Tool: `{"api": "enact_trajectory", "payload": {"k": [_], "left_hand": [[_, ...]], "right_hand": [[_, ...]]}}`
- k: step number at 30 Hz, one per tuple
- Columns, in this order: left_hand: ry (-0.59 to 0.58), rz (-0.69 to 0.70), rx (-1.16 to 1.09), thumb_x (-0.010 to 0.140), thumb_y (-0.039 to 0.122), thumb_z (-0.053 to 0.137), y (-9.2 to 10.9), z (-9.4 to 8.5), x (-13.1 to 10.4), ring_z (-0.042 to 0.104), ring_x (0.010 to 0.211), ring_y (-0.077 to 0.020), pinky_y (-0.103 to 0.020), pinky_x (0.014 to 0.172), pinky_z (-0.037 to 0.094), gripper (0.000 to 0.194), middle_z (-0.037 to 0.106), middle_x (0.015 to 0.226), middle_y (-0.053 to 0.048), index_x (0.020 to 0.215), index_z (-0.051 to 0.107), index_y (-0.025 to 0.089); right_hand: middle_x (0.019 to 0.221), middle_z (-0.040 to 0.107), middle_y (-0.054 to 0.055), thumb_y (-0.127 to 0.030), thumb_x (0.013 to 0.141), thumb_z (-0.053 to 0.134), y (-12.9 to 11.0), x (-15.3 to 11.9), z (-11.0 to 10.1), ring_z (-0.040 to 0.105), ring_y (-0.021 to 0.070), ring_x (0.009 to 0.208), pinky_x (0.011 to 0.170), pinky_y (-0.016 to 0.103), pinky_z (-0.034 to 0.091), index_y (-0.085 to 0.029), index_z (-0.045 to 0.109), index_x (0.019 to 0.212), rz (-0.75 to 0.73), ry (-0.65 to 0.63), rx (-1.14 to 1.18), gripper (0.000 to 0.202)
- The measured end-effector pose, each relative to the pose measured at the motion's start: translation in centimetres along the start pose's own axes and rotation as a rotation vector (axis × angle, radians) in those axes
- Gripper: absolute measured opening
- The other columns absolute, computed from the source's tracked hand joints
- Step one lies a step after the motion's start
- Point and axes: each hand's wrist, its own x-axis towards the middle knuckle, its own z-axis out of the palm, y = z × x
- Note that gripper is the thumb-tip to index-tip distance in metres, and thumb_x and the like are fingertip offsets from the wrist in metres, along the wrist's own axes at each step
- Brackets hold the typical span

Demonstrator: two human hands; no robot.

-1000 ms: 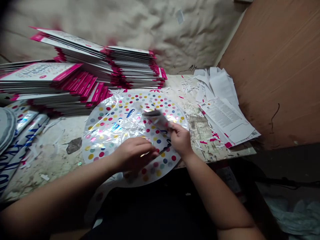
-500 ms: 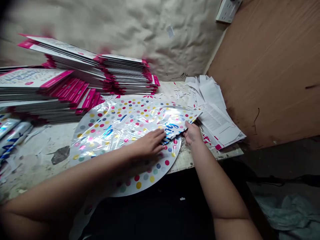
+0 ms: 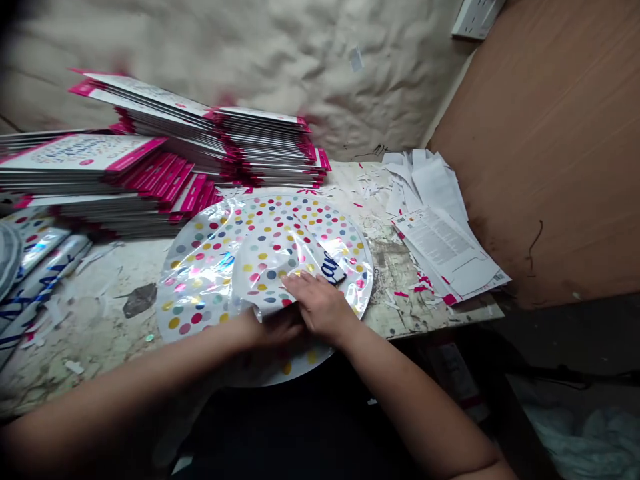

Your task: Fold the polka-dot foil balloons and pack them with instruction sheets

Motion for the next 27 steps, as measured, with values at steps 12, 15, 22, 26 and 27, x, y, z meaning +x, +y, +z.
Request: {"api": "enact_trajectory", "payload": {"k": [12,15,22,26,27], "left_hand": [[-0.164,0.304,0.339,0.083,0.02,0.054,-2.8,-5.2,-11.1,0.056,0.11,-0.0275,-0.041,0.091,0.05,0.03,0.064,0.113,-0.01,0.112,0.06,0.013],[-0.175,0.312,0.318,0.083,0.02,0.055,-2.9,-5.2,-11.2,0.055,0.111,-0.0271,-0.041,0.091,0.049,0.03,0.063,0.116,-0.011,0.113,0.059,0.014],[-0.022,0.307,0.384,0.08,0.019,0.059,-3.0,-5.6,-9.7,0.059,0.099,-0.0265,-0.044,0.087,0.048,0.034,0.065,0.106,-0.013,0.113,0.056,0.015],[-0.108,0.448,0.352,0.084,0.019,0.05,-3.0,-5.3,-7.9,0.063,0.086,-0.0209,-0.037,0.08,0.05,0.022,0.068,0.092,-0.009,0.103,0.061,0.016],[-0.109,0.435,0.307,0.084,0.018,0.049,-2.7,-5.3,-7.4,0.063,0.078,-0.0183,-0.033,0.074,0.051,0.018,0.068,0.085,-0.007,0.096,0.062,0.016]], "right_hand": [[0.112,0.065,0.006,-0.014,0.086,0.047,-1.3,-1.1,2.8,0.058,0.0232,0.109,0.095,0.042,0.045,-0.02,0.064,0.106,-0.134,0.066,-0.034,0.027],[0.113,0.065,0.006,-0.015,0.085,0.049,-1.9,-1.0,3.2,0.057,0.0246,0.11,0.097,0.045,0.044,-0.02,0.065,0.105,-0.068,0.074,-0.051,0.026],[0.113,0.065,0.006,-0.015,0.084,0.05,-2.0,-1.0,3.2,0.056,0.0257,0.112,0.097,0.046,0.044,-0.019,0.066,0.103,-0.065,0.059,-0.042,0.026],[0.124,0.058,0.01,-0.024,0.08,0.057,-1.8,-1.2,2.7,0.047,0.0257,0.121,0.103,0.046,0.038,-0.017,0.055,0.122,-0.12,-0.052,0.049,0.043],[0.127,0.055,0.012,-0.025,0.079,0.058,-1.5,-1.4,2.5,0.045,0.0253,0.123,0.104,0.045,0.037,-0.015,0.05,0.128,-0.135,-0.07,0.069,0.051]]}}
